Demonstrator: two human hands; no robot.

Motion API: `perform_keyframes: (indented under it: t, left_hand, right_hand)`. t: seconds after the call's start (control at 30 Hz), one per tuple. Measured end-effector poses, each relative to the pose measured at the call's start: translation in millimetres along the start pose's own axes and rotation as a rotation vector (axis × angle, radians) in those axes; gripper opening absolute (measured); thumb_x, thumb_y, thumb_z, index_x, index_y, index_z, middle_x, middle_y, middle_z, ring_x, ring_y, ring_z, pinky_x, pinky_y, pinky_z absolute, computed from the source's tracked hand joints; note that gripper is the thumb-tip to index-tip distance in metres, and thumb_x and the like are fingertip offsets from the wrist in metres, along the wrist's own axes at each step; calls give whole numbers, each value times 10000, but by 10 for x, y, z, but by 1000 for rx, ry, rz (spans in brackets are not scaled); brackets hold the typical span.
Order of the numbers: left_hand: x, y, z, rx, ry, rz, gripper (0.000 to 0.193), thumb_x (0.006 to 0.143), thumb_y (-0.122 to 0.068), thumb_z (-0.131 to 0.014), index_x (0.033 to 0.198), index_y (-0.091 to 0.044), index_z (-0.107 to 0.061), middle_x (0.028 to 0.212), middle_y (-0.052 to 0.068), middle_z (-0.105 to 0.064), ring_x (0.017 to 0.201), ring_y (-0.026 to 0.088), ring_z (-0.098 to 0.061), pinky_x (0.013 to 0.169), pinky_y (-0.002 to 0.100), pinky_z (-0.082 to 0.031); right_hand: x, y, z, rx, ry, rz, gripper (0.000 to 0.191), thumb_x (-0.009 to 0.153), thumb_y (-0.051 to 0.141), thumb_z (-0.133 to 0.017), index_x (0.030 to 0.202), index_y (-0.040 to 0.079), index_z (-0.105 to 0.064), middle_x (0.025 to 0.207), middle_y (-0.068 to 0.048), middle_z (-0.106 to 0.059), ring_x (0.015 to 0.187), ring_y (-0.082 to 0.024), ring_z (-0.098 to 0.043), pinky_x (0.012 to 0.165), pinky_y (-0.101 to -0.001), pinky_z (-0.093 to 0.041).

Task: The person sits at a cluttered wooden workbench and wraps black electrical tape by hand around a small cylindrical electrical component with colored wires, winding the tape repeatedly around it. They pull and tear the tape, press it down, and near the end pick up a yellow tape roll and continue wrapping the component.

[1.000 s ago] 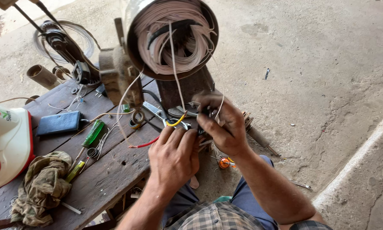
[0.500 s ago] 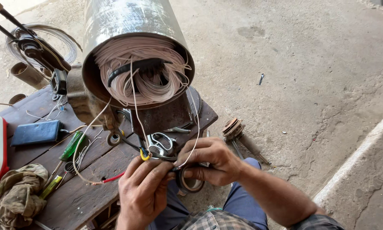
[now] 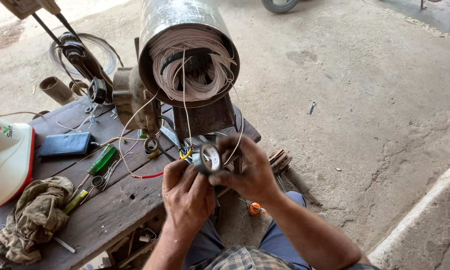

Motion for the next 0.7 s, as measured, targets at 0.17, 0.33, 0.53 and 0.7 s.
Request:
perform_keyframes:
  t: [0.17,0.33,0.53,0.7]
  left_hand:
    - [48,-12,88,-31,-1,101,187,924,-132,-666,1080,-55,-734,988,74,-741,903,278,-612,862,402,-474]
    - [123,168,234,-183,55,192,136,916,-147,-736,1035,-85,-744,931,31,-747,840,260,-604,787,364,-480]
    - [113,189,238,-134,36,138,214,867,-112,-714,1076,-111,-758,909,11,-746,830,240,-571,772,376,-459]
    - [-1,76,205,-20,-4,35,505,751,-72,-655,1253,-82,-713,1065,44,-740,940,251,-553,859,413,-470]
  right_hand:
    - [91,116,-73,-245,-178,94,326,1042,289,-692,1200,4,-674,1268,-147,-682,1181,-211,-689,1000,-339,-578]
    - [198,180,-61,29,269,168,331,1041,272,-644,1236,12,-710,1252,-126,-683,1202,-226,-679,1044,-350,-558]
    - [-71,-300,35,287,195,-204,210,1046,119,-726,1141,-65,-763,1036,-131,-747,889,-178,-707,781,-288,-583]
    - [-425,-471,-62,825,69,-464,335,956,144,-743,1195,-84,-685,1068,-176,-757,938,-201,-739,826,-326,-616]
Point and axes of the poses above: each hand's wrist, its own x-axis towards the middle knuckle, its own z-axis out of the back of the hand, y = z × x, the point moved 9 cm from there along x, towards the middle knuckle
